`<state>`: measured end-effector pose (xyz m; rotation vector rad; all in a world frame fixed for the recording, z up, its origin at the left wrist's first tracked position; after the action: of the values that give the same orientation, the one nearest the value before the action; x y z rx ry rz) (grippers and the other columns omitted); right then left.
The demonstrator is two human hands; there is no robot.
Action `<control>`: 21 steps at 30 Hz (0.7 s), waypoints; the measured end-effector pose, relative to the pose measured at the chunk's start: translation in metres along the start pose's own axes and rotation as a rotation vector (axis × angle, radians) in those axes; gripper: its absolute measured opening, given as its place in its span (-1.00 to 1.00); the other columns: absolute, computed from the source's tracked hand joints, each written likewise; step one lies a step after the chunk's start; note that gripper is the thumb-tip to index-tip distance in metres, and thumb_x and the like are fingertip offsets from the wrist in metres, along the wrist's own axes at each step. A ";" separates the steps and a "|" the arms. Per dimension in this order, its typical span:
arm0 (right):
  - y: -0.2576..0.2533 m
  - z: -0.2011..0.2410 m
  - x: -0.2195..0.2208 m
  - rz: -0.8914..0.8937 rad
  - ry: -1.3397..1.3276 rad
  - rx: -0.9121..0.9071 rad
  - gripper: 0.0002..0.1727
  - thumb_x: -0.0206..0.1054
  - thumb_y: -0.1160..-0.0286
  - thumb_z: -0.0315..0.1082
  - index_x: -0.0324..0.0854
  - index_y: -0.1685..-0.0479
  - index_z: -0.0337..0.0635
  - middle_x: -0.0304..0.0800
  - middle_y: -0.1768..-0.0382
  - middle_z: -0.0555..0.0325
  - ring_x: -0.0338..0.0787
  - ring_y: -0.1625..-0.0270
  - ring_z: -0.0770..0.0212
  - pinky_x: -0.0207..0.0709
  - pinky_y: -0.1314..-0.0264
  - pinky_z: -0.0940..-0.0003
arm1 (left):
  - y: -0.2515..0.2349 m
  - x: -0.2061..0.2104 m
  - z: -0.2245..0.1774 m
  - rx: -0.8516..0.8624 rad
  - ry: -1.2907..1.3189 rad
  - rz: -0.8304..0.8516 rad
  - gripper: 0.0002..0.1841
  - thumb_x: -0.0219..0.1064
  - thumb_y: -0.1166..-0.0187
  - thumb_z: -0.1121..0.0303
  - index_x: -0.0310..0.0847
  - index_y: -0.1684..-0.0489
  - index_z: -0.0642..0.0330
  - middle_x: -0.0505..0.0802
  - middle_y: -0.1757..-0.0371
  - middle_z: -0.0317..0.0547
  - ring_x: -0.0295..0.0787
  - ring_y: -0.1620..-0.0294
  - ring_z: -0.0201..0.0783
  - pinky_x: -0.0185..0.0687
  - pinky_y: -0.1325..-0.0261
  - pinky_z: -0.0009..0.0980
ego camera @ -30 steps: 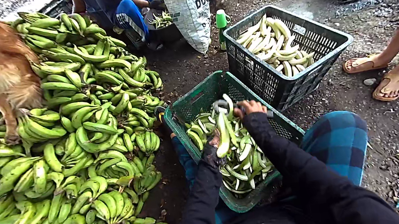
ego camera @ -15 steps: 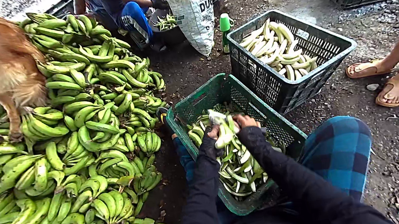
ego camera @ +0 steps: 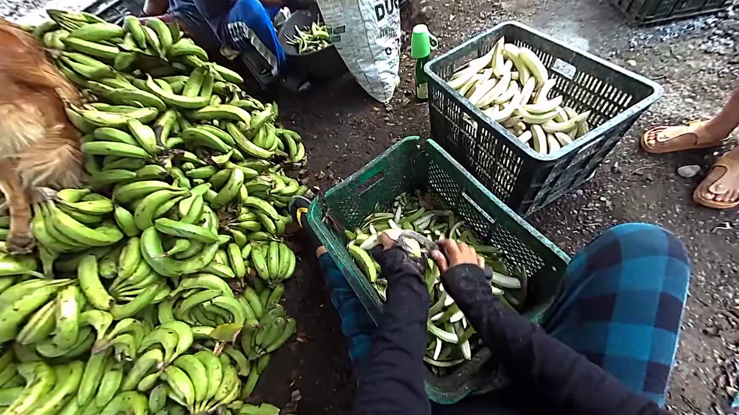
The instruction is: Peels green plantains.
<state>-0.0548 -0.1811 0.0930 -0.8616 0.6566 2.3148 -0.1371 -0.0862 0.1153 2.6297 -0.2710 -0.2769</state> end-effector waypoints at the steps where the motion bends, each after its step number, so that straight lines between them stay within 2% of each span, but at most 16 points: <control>1: -0.011 0.005 -0.010 -0.023 -0.001 -0.055 -0.47 0.08 -0.83 0.00 0.60 -0.55 -0.10 0.65 -0.43 -0.38 0.54 -0.56 -0.39 0.15 -0.65 -0.40 | 0.000 0.001 0.005 0.103 0.071 0.131 -0.61 -0.06 -0.90 0.29 0.38 -0.52 0.34 0.69 -0.23 0.20 0.65 -0.09 -0.12 0.61 -0.20 -0.18; 3: -0.039 0.013 -0.029 0.024 0.036 -0.111 -0.47 0.00 -0.87 0.04 0.64 -0.50 -0.04 0.72 -0.38 -0.29 0.58 -0.54 -0.34 0.16 -0.63 -0.42 | 0.005 0.000 0.004 0.272 0.045 0.449 -0.63 -0.14 -0.90 0.31 0.41 -0.45 0.31 0.74 -0.03 -0.03 0.70 0.07 -0.42 0.66 -0.09 -0.43; 5: -0.070 0.017 -0.047 0.204 0.107 -0.106 -0.40 -0.12 -0.90 0.12 0.59 -0.54 -0.04 0.71 -0.44 -0.20 0.56 -0.61 -0.26 0.14 -0.66 -0.44 | 0.003 -0.006 0.008 0.387 -0.111 0.706 -0.56 -0.05 -0.81 0.46 0.29 -0.61 0.47 0.75 -0.27 0.10 0.70 -0.16 -0.44 0.58 -0.34 -0.44; 6: -0.082 0.016 -0.050 0.239 0.107 -0.116 -0.39 -0.11 -0.90 0.12 0.60 -0.52 -0.08 0.72 -0.43 -0.22 0.58 -0.60 -0.27 0.16 -0.65 -0.45 | 0.001 -0.010 0.010 0.401 -0.151 0.739 -0.52 -0.02 -0.77 0.48 0.26 -0.64 0.50 0.73 -0.35 0.15 0.70 -0.23 -0.44 0.55 -0.40 -0.45; 7: -0.088 0.013 -0.048 0.198 0.068 -0.149 -0.42 -0.05 -0.89 0.09 0.63 -0.48 -0.13 0.74 -0.37 -0.29 0.61 -0.55 -0.33 0.20 -0.62 -0.48 | 0.001 -0.012 0.013 0.373 -0.112 0.702 -0.54 -0.05 -0.80 0.50 0.25 -0.63 0.51 0.74 -0.30 0.14 0.71 -0.17 -0.44 0.57 -0.36 -0.47; 8: -0.082 0.013 -0.046 0.136 0.020 -0.170 -0.45 0.02 -0.87 0.05 0.63 -0.49 -0.12 0.73 -0.37 -0.33 0.58 -0.55 -0.39 0.17 -0.62 -0.49 | 0.000 -0.014 0.016 0.314 0.004 0.595 -0.60 -0.12 -0.85 0.48 0.33 -0.54 0.49 0.77 -0.12 0.07 0.72 -0.01 -0.44 0.63 -0.20 -0.47; 10: -0.053 0.010 -0.031 -0.005 -0.003 -0.227 -0.49 0.13 -0.81 0.02 0.62 -0.52 -0.07 0.71 -0.35 -0.36 0.58 -0.50 -0.45 0.25 -0.54 -0.50 | -0.011 -0.012 0.025 0.182 0.238 0.315 -0.58 -0.25 -0.92 0.21 0.47 -0.26 0.30 0.72 0.20 -0.09 0.68 0.29 -0.37 0.68 0.15 -0.40; 11: -0.036 0.005 -0.020 0.003 0.006 -0.226 -0.48 0.15 -0.79 0.00 0.57 -0.56 -0.07 0.66 -0.40 -0.37 0.54 -0.52 -0.46 0.25 -0.54 -0.48 | -0.017 -0.010 0.029 0.126 0.263 0.165 -0.52 -0.26 -0.93 0.07 0.48 -0.25 0.23 0.70 0.18 -0.05 0.65 0.28 -0.29 0.66 0.20 -0.32; 13: -0.008 -0.012 0.002 0.009 -0.019 -0.198 -0.46 0.19 -0.75 -0.05 0.56 -0.58 -0.15 0.61 -0.45 -0.42 0.50 -0.56 -0.50 0.20 -0.58 -0.48 | -0.031 -0.010 0.042 0.182 0.176 0.017 -0.49 -0.18 -0.93 0.14 0.37 -0.53 0.40 0.67 -0.30 0.31 0.68 -0.21 0.01 0.64 -0.25 -0.06; 14: 0.002 -0.020 0.009 -0.015 -0.043 -0.182 -0.47 0.21 -0.73 -0.08 0.58 -0.56 -0.18 0.61 -0.44 -0.43 0.49 -0.55 -0.50 0.19 -0.59 -0.47 | -0.042 -0.008 0.053 0.232 0.146 0.026 -0.50 -0.17 -0.92 0.21 0.26 -0.59 0.46 0.59 -0.40 0.40 0.62 -0.31 0.07 0.60 -0.31 -0.02; 16: 0.008 -0.023 0.009 -0.061 -0.064 -0.151 -0.50 0.20 -0.74 -0.14 0.60 -0.53 -0.21 0.62 -0.41 -0.46 0.49 -0.54 -0.53 0.18 -0.59 -0.47 | -0.025 -0.001 0.043 0.150 0.070 0.108 -0.55 -0.15 -0.91 0.31 0.23 -0.61 0.45 0.56 -0.44 0.38 0.59 -0.35 0.03 0.54 -0.38 -0.07; 17: 0.003 -0.018 0.003 -0.059 -0.050 -0.136 -0.51 0.16 -0.77 -0.14 0.60 -0.53 -0.21 0.63 -0.41 -0.46 0.49 -0.55 -0.52 0.17 -0.61 -0.46 | -0.011 0.000 0.033 0.133 0.006 0.174 -0.59 -0.12 -0.91 0.35 0.36 -0.53 0.43 0.66 -0.33 0.29 0.66 -0.24 -0.09 0.60 -0.32 -0.21; 18: -0.007 -0.013 -0.005 -0.035 -0.019 -0.116 -0.51 0.10 -0.81 -0.14 0.61 -0.53 -0.19 0.64 -0.41 -0.45 0.50 -0.56 -0.49 0.16 -0.62 -0.45 | 0.000 0.001 0.029 0.114 0.096 0.263 -0.62 -0.16 -0.92 0.30 0.49 -0.34 0.33 0.74 -0.05 0.10 0.70 0.06 -0.26 0.66 -0.04 -0.38; 19: -0.021 -0.010 -0.014 0.031 0.028 -0.075 -0.51 0.02 -0.86 -0.12 0.59 -0.56 -0.14 0.65 -0.42 -0.41 0.52 -0.57 -0.44 0.15 -0.64 -0.42 | 0.004 0.005 0.029 0.110 0.227 0.389 -0.60 -0.21 -0.92 0.22 0.55 0.03 0.22 0.74 0.35 -0.12 0.67 0.46 -0.42 0.65 0.40 -0.55; 20: -0.040 -0.011 -0.020 0.112 0.071 -0.043 -0.49 -0.07 -0.91 -0.07 0.57 -0.56 -0.12 0.67 -0.42 -0.37 0.54 -0.58 -0.40 0.16 -0.64 -0.43 | 0.008 0.007 0.029 0.134 0.301 0.581 -0.58 -0.28 -0.91 0.24 0.52 0.09 0.23 0.71 0.46 -0.20 0.64 0.55 -0.44 0.63 0.47 -0.55; 21: -0.062 -0.016 -0.025 0.176 0.095 -0.035 -0.43 -0.15 -0.94 -0.02 0.55 -0.56 -0.17 0.68 -0.42 -0.37 0.56 -0.57 -0.39 0.18 -0.63 -0.47 | 0.010 0.005 0.029 0.212 0.311 0.719 -0.63 -0.24 -0.84 0.34 0.54 -0.01 0.29 0.76 0.43 -0.25 0.70 0.49 -0.45 0.68 0.37 -0.53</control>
<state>0.0084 -0.1556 0.0849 -0.9701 0.7617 2.4603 -0.1405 -0.1094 0.0940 2.5213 -1.1392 0.4155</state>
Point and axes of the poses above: each hand's wrist, its own y-axis away from the middle knuckle, its own x-axis out of the palm, z = x × y, the point moved 4 cm from there along -y, towards the middle knuckle
